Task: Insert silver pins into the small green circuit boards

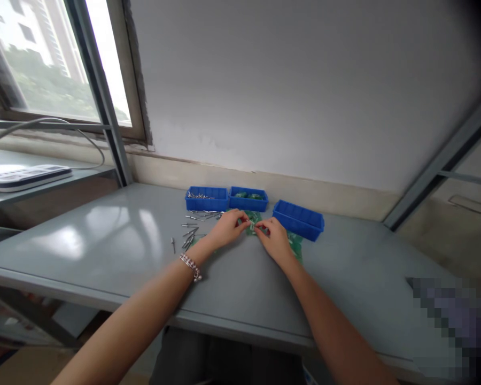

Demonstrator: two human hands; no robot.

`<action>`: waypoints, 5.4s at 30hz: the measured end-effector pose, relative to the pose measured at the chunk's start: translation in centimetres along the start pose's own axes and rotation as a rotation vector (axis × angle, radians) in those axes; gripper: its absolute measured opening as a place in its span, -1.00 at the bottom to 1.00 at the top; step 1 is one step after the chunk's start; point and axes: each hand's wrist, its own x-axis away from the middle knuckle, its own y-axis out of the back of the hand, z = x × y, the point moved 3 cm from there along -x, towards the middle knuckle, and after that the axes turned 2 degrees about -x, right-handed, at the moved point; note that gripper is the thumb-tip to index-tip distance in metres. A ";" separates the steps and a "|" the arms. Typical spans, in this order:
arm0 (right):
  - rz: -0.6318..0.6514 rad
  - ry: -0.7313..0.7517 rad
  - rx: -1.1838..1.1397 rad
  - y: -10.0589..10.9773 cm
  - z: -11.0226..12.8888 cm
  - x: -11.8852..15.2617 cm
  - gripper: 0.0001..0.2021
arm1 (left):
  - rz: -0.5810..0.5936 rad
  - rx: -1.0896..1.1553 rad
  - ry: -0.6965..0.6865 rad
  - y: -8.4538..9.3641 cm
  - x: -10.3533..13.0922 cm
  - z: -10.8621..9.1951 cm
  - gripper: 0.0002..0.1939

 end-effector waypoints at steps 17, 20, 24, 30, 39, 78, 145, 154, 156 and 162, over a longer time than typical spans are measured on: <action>0.010 -0.028 0.019 -0.2 -0.4 0.1 -0.90 | -0.094 0.126 0.193 0.6 -0.4 2.2 -0.82; 0.031 -0.063 0.011 -0.2 -0.4 0.1 -0.91 | -0.250 0.216 0.291 2.0 -0.7 4.1 -0.80; 0.038 -0.070 0.018 -0.1 -0.4 0.1 -0.91 | -0.552 0.460 0.452 5.2 -0.3 6.7 -0.75; 0.036 -0.052 0.031 -0.2 -0.6 0.0 -0.90 | -0.925 0.679 0.653 8.6 1.4 9.7 -0.68; 0.047 -0.052 0.015 -0.3 -0.7 0.1 -0.90 | -0.916 0.578 0.696 7.8 1.9 11.8 -0.67; 0.091 -0.062 0.001 -0.3 -0.4 0.1 -0.89 | -0.843 0.260 0.699 7.5 2.0 12.6 -0.79; 0.173 -0.071 -0.012 -0.7 -0.2 0.1 -0.93 | 0.102 0.289 0.251 0.9 -0.3 3.3 -0.74; 0.161 -0.047 -0.055 -0.6 0.1 0.2 -0.94 | 0.175 0.627 0.219 0.2 -0.2 1.2 -0.75; 0.176 -0.058 -0.067 -0.5 0.3 0.2 -0.92 | 0.162 0.595 0.173 0.0 -0.2 0.8 -0.76; 0.223 -0.066 -0.065 -0.5 0.7 0.1 -0.90 | 0.121 0.567 0.111 -0.6 -0.3 0.8 -0.77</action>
